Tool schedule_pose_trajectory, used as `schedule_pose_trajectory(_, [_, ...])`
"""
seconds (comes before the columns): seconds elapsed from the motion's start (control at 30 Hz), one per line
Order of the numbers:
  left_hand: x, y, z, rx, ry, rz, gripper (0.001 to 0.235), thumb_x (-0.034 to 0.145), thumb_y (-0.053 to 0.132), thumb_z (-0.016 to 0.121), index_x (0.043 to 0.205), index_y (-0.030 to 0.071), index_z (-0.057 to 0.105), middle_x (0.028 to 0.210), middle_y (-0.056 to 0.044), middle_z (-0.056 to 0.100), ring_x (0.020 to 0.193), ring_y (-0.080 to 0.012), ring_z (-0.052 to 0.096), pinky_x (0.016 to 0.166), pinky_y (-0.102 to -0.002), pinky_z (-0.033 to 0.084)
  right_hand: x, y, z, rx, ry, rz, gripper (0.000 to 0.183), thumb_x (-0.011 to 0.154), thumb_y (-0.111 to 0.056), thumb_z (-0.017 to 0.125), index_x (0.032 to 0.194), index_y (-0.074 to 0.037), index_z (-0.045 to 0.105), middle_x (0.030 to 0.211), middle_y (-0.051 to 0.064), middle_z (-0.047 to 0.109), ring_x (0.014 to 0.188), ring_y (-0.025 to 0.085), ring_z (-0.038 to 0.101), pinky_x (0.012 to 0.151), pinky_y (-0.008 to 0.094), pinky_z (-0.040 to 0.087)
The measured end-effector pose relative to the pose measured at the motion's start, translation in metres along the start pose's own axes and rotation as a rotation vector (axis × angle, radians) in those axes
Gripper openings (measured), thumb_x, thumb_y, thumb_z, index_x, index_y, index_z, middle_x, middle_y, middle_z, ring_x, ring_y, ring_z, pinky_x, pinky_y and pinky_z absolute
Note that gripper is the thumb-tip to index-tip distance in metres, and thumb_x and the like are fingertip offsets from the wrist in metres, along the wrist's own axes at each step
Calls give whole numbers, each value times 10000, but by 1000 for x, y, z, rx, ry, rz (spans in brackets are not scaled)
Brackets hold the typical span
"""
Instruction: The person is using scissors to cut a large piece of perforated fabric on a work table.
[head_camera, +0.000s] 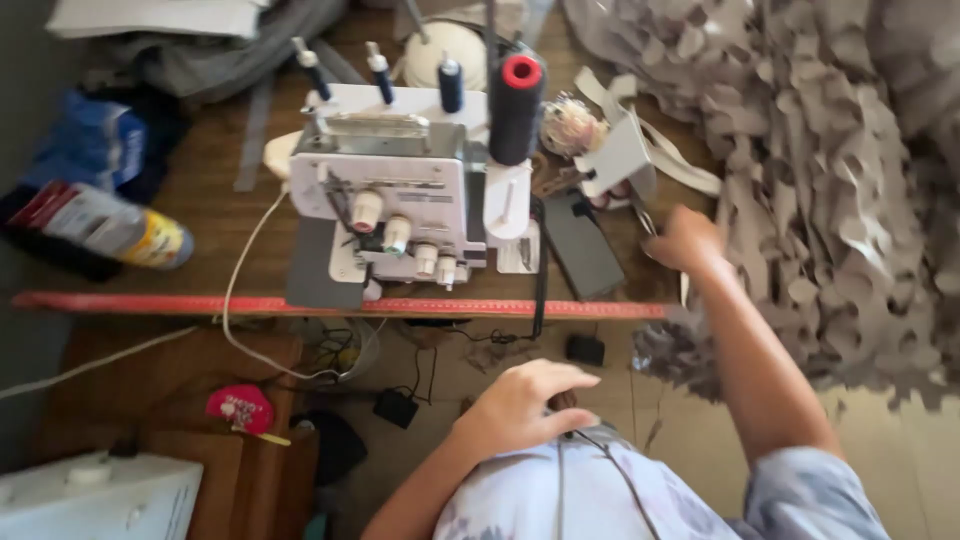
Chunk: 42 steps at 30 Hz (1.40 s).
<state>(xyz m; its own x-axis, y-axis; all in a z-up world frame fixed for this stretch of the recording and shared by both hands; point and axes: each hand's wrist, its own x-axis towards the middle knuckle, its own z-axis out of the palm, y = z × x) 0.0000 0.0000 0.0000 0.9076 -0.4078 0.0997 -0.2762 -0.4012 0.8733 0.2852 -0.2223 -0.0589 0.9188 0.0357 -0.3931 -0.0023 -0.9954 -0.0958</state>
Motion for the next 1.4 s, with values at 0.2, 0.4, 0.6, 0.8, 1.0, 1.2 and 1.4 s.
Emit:
schedule_pose_trajectory(0.2, [83,-30,44,19,56,-30,712,908,592,518,1327,29,639,1329,-152,687,1246,-323,650,1045,-458,481,11,83,-23,912,-407,1,451,801,-89,692,1242,-168,640,518,16,406,395,107,303,352,270,162])
schedule_pose_trajectory(0.4, [164,-77,108,-839,143,-534,894,808,547,664,1462,-44,517,1275,-165,681,1122,-161,664,905,-299,580,-33,166,36,1473,-888,-164,656,764,-172,753,1382,-20,593,977,48,662,612,63,545,430,203,375])
schedule_pose_trajectory(0.6, [169,-65,142,-1196,7,-262,506,995,410,622,1280,-7,656,1194,-185,728,1007,-229,720,852,-308,586,-160,150,50,1611,-867,-294,634,712,-1,748,1324,120,631,707,70,544,555,167,444,515,297,295])
schedule_pose_trajectory(0.8, [184,-25,152,-1274,-196,-366,179,940,167,722,969,0,665,1001,-250,766,942,-287,763,855,-377,630,-217,174,59,1640,-676,-448,652,820,-504,789,1177,29,675,602,89,671,483,31,461,476,193,233])
schedule_pose_trajectory(1.0, [185,-4,187,-1104,-456,-426,167,936,135,715,959,-27,746,924,-264,781,896,-294,784,751,-335,623,-282,175,135,2097,-232,-358,717,801,-652,729,957,45,666,459,44,555,365,30,326,378,197,193])
schedule_pose_trajectory(1.2, [175,9,233,-1057,-601,-557,139,920,107,725,875,-25,715,858,-236,788,757,-297,749,608,-247,480,-353,169,197,2264,-44,-239,685,799,-621,742,967,35,636,465,57,555,359,14,297,368,173,172])
schedule_pose_trajectory(1.4, [188,43,280,-1062,-698,-524,115,915,66,714,866,-36,736,874,-287,782,704,-243,752,645,-292,594,-404,199,206,2311,121,-223,697,801,-615,741,945,61,647,474,48,573,348,-1,315,374,165,205])
